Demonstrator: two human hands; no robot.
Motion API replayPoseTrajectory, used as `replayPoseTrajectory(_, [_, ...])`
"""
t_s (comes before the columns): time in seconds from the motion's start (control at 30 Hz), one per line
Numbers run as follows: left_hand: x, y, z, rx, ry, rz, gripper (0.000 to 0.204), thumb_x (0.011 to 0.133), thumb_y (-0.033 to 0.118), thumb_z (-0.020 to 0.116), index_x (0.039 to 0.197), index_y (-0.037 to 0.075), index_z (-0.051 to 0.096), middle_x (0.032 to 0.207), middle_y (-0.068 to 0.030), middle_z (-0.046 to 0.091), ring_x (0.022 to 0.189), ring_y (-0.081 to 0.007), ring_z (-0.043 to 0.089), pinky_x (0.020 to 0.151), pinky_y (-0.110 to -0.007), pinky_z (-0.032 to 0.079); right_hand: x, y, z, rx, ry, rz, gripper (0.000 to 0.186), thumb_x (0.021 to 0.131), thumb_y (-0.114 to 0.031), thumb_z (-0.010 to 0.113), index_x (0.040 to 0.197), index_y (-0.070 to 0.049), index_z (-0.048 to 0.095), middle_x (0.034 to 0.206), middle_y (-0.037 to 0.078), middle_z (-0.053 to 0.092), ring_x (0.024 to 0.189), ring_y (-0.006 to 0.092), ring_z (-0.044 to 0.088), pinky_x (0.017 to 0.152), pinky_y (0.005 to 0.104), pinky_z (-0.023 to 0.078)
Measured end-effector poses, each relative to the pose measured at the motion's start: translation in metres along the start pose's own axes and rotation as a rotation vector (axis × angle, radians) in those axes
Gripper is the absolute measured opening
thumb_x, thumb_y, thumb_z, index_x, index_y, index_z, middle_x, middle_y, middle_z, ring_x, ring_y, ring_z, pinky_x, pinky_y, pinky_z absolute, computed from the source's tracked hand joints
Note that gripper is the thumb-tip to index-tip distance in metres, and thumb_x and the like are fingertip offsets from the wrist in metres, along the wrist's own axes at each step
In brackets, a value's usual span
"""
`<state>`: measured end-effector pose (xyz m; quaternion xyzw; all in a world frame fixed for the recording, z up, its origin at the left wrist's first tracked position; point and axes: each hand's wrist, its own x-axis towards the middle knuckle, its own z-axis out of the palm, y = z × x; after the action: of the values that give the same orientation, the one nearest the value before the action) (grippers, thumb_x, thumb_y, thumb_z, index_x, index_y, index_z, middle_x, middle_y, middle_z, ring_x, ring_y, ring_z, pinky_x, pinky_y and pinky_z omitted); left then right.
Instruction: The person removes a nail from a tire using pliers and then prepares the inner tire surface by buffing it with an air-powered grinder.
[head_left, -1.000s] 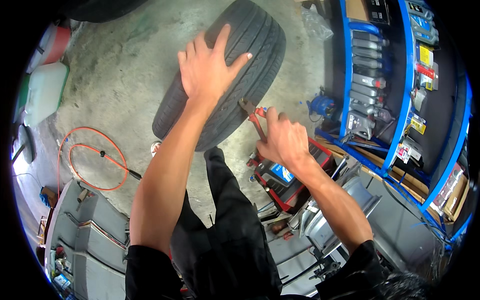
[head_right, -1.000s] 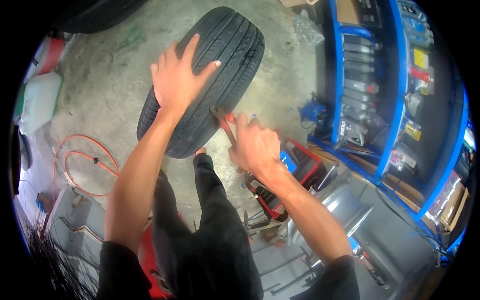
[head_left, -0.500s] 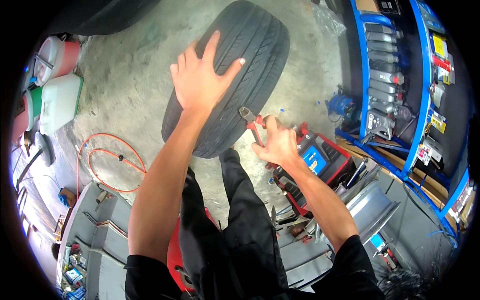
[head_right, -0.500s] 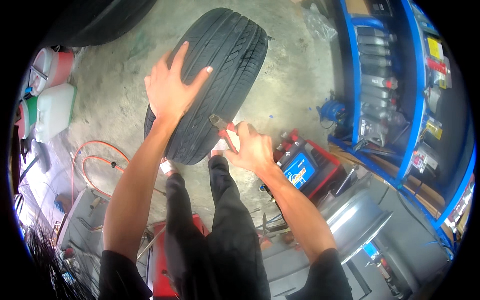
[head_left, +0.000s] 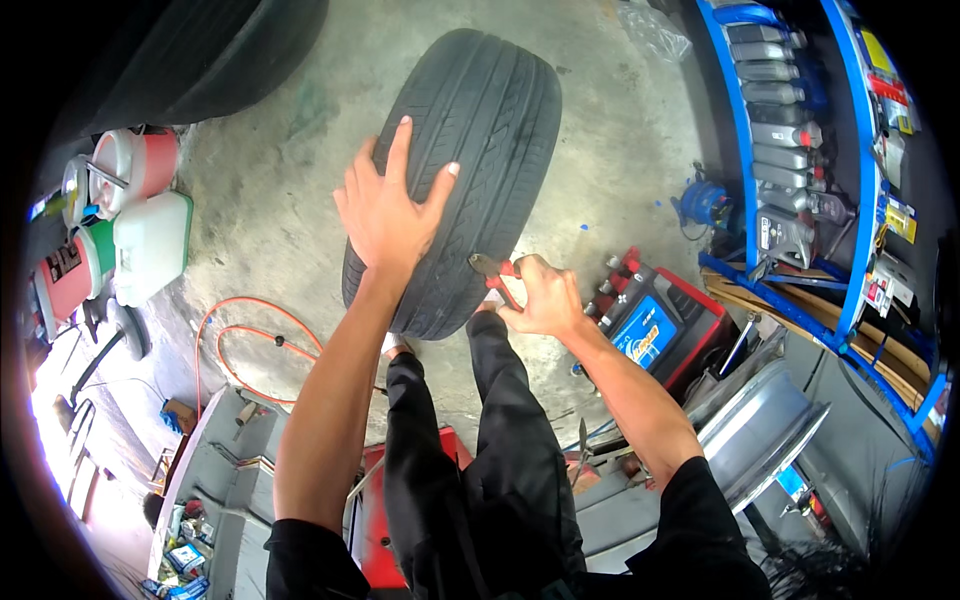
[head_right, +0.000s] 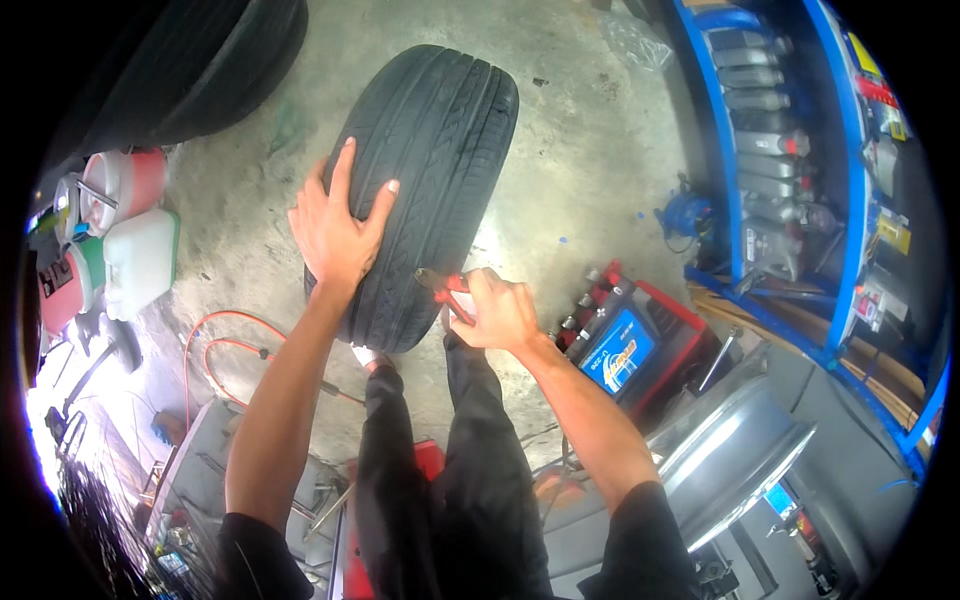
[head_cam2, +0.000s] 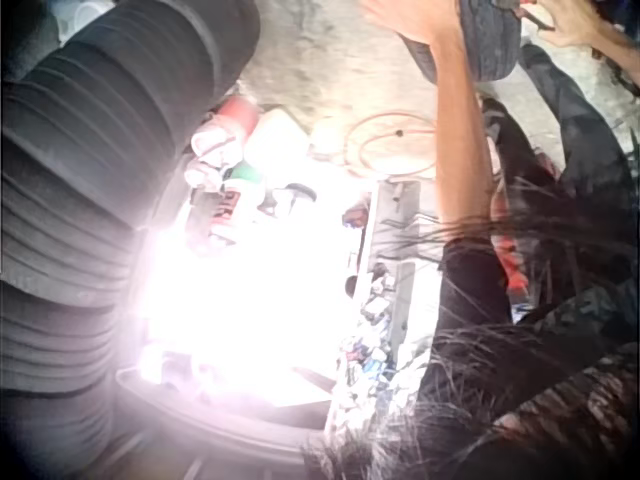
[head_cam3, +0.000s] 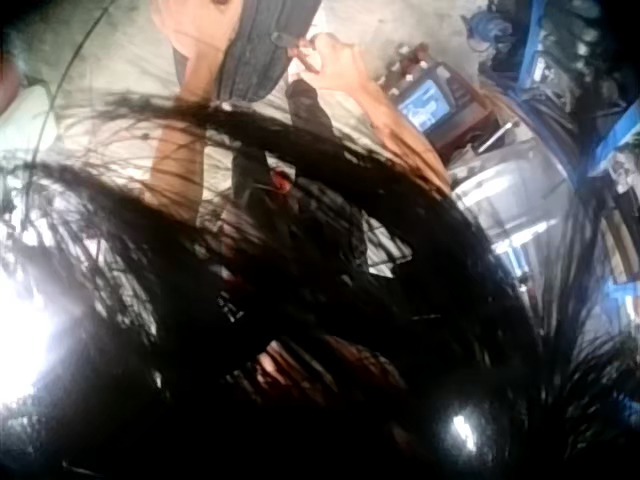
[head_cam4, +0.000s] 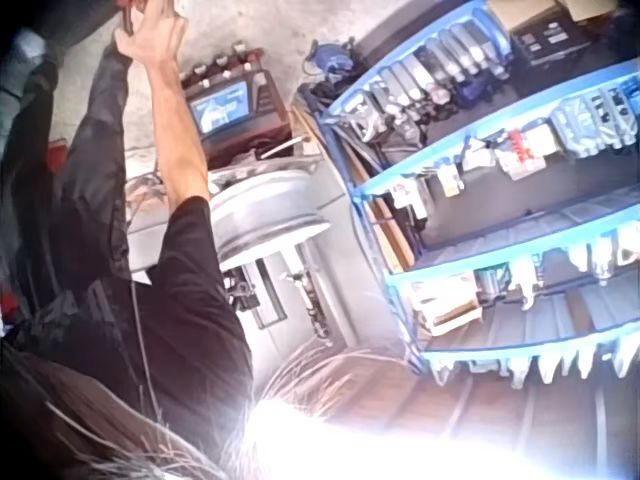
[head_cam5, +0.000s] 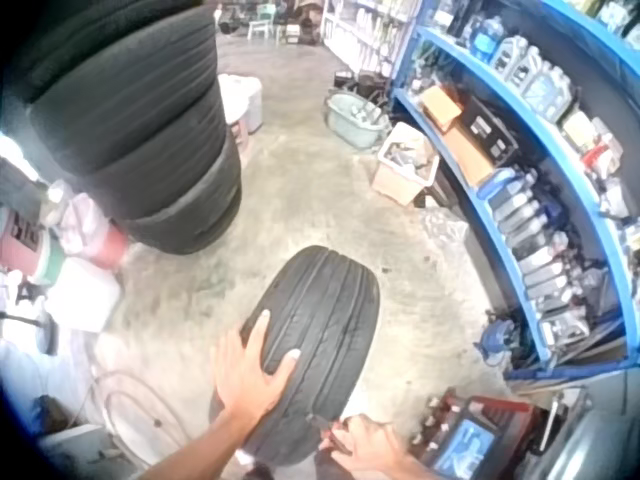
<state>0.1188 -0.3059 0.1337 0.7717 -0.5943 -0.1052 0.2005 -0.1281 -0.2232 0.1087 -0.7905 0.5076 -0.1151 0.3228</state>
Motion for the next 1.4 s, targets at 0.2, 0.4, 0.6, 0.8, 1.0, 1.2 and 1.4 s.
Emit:
replayPoseTrajectory(0.2, [0.000, 0.004, -0.001, 0.016, -0.007, 0.006, 0.071, 0.087, 0.053, 0.074, 0.150, 0.026, 0.055, 0.142, -0.0210, 0.055, 0.122, -0.0366, 0.055, 0.099, -0.048, 0.041, 0.003, 0.012, 0.003, 0.055, 0.032, -0.073, 0.044, 0.062, -0.023, 0.079, 0.096, -0.003, 0.060, 0.081, 0.014, 0.064, 0.061, 0.0355, 0.064, 0.051, 0.0442, 0.050])
replayPoseTrajectory(0.4, [-0.006, 0.006, -0.004, 0.040, -0.016, -0.008, 0.072, 0.087, 0.051, 0.074, 0.152, 0.026, 0.053, 0.143, -0.0185, 0.055, 0.127, -0.0341, 0.055, 0.103, -0.047, 0.040, 0.000, 0.025, 0.019, 0.080, 0.051, -0.121, 0.047, 0.060, -0.024, 0.080, 0.098, -0.004, 0.061, 0.079, 0.013, 0.062, 0.060, 0.0336, 0.063, 0.049, 0.0420, 0.050])
replayPoseTrajectory(0.6, [-0.001, 0.004, -0.004, 0.033, -0.018, -0.010, 0.072, 0.088, 0.050, 0.074, 0.152, 0.025, 0.054, 0.143, -0.0188, 0.056, 0.127, -0.0345, 0.055, 0.102, -0.047, 0.040, 0.009, 0.027, 0.028, 0.160, 0.104, -0.174, 0.044, 0.060, -0.024, 0.081, 0.095, -0.005, 0.060, 0.078, 0.011, 0.061, 0.064, 0.0322, 0.066, 0.051, 0.0421, 0.051])
replayPoseTrajectory(0.8, [-0.001, 0.001, -0.017, 0.022, -0.029, -0.014, 0.072, 0.088, 0.051, 0.073, 0.153, 0.026, 0.052, 0.142, -0.0188, 0.055, 0.127, -0.0335, 0.054, 0.102, -0.045, 0.041, 0.000, -0.054, -0.047, -0.148, -0.098, 0.110, 0.047, 0.069, -0.021, 0.082, 0.107, -0.007, 0.059, 0.096, 0.015, 0.062, 0.069, 0.0344, 0.067, 0.055, 0.0428, 0.055])
replayPoseTrajectory(1.0, [0.009, 0.004, -0.014, 0.009, 0.008, -0.013, 0.071, 0.088, 0.058, 0.071, 0.150, 0.028, 0.054, 0.140, -0.0188, 0.056, 0.123, -0.0336, 0.055, 0.098, -0.046, 0.041, 0.020, -0.107, -0.087, -0.502, -0.223, 0.253, 0.054, 0.070, -0.027, 0.084, 0.111, -0.007, 0.054, 0.099, 0.020, 0.060, 0.070, 0.0387, 0.069, 0.055, 0.0467, 0.055])
replayPoseTrajectory(1.2, [0.013, -0.007, -0.013, -0.024, 0.003, -0.037, 0.070, 0.088, 0.061, 0.069, 0.150, 0.031, 0.054, 0.139, -0.0196, 0.055, 0.120, -0.0339, 0.055, 0.097, -0.045, 0.041, 0.037, -0.085, -0.072, -0.497, -0.302, 0.222, 0.051, 0.070, -0.021, 0.080, 0.112, -0.007, 0.054, 0.098, 0.020, 0.062, 0.077, 0.0418, 0.068, 0.062, 0.0516, 0.057])
replayPoseTrajectory(1.4, [0.017, -0.032, -0.023, -0.071, -0.063, -0.058, 0.071, 0.092, 0.061, 0.066, 0.154, 0.031, 0.049, 0.141, -0.0199, 0.053, 0.124, -0.0333, 0.053, 0.102, -0.046, 0.039, 0.048, -0.112, -0.032, -0.368, -0.273, 0.379, 0.044, 0.072, -0.020, 0.074, 0.108, -0.003, 0.056, 0.094, 0.020, 0.066, 0.079, 0.0459, 0.068, 0.069, 0.0558, 0.056])
